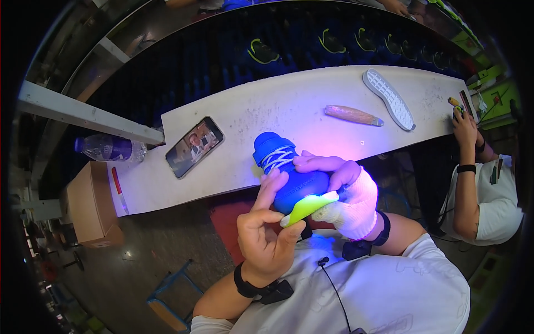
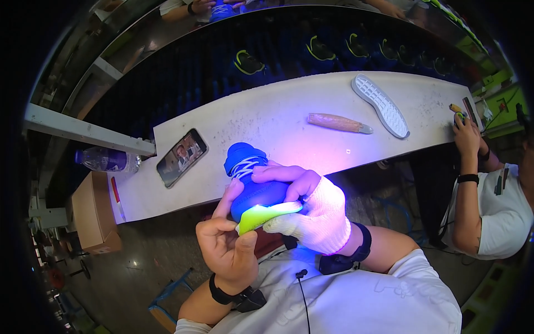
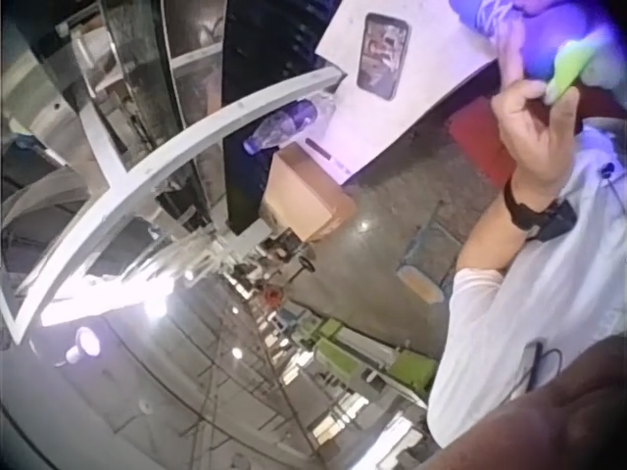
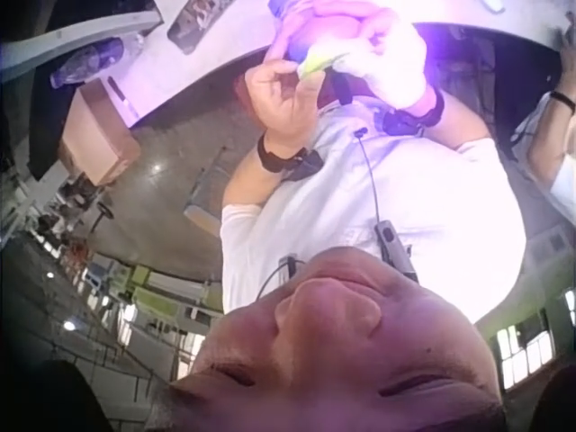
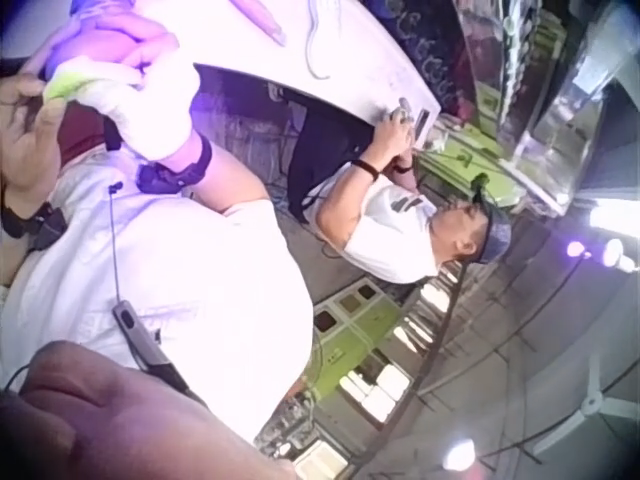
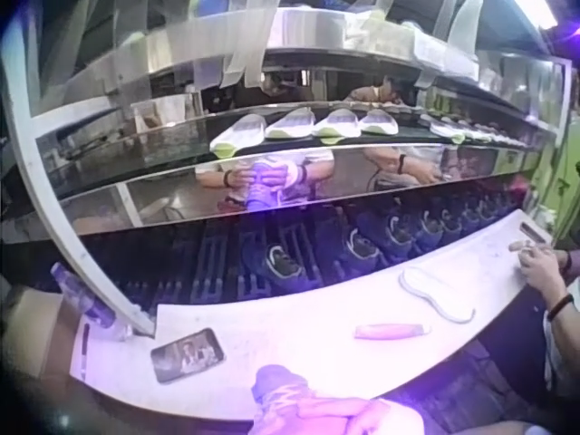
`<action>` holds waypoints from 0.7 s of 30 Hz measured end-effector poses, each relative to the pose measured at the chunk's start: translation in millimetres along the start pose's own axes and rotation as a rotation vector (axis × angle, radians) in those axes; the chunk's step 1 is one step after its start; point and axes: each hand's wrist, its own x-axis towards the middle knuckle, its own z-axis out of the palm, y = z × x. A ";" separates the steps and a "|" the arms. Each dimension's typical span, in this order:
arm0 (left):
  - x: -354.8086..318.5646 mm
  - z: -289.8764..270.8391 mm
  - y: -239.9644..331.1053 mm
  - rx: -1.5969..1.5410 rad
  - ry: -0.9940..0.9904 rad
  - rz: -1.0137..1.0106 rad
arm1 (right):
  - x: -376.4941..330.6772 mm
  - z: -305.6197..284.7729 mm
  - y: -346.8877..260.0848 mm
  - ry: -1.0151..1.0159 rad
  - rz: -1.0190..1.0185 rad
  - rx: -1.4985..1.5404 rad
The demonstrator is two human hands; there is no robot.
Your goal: Inspecting and processing athletic shoes on a conveyor belt using a UV light to cure glue or check for defects.
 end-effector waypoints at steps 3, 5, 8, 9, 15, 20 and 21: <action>-2.8 -2.0 -1.2 0.014 -0.034 0.000 | 0.3 -2.3 4.0 -0.033 -0.035 -0.007; 3.7 -3.0 5.4 0.017 -0.044 0.034 | 3.8 -4.3 3.3 -0.028 -0.040 0.012; 23.2 -5.1 23.3 0.026 -0.073 -0.024 | 14.5 -7.9 -3.2 -0.122 -0.088 -0.156; 31.9 -10.2 29.9 0.027 -0.061 -0.033 | 19.1 -9.1 -5.5 -0.150 -0.088 -0.174; 53.3 -28.3 45.1 0.467 -0.297 -0.045 | 32.9 -5.4 4.4 -0.279 0.129 -0.410; 52.3 -29.4 55.8 0.394 -0.081 -0.080 | 17.7 2.1 39.7 -0.146 -0.196 -0.473; 55.8 -34.6 62.8 0.455 -0.181 -0.089 | 15.1 1.8 44.9 -0.190 -0.265 -0.521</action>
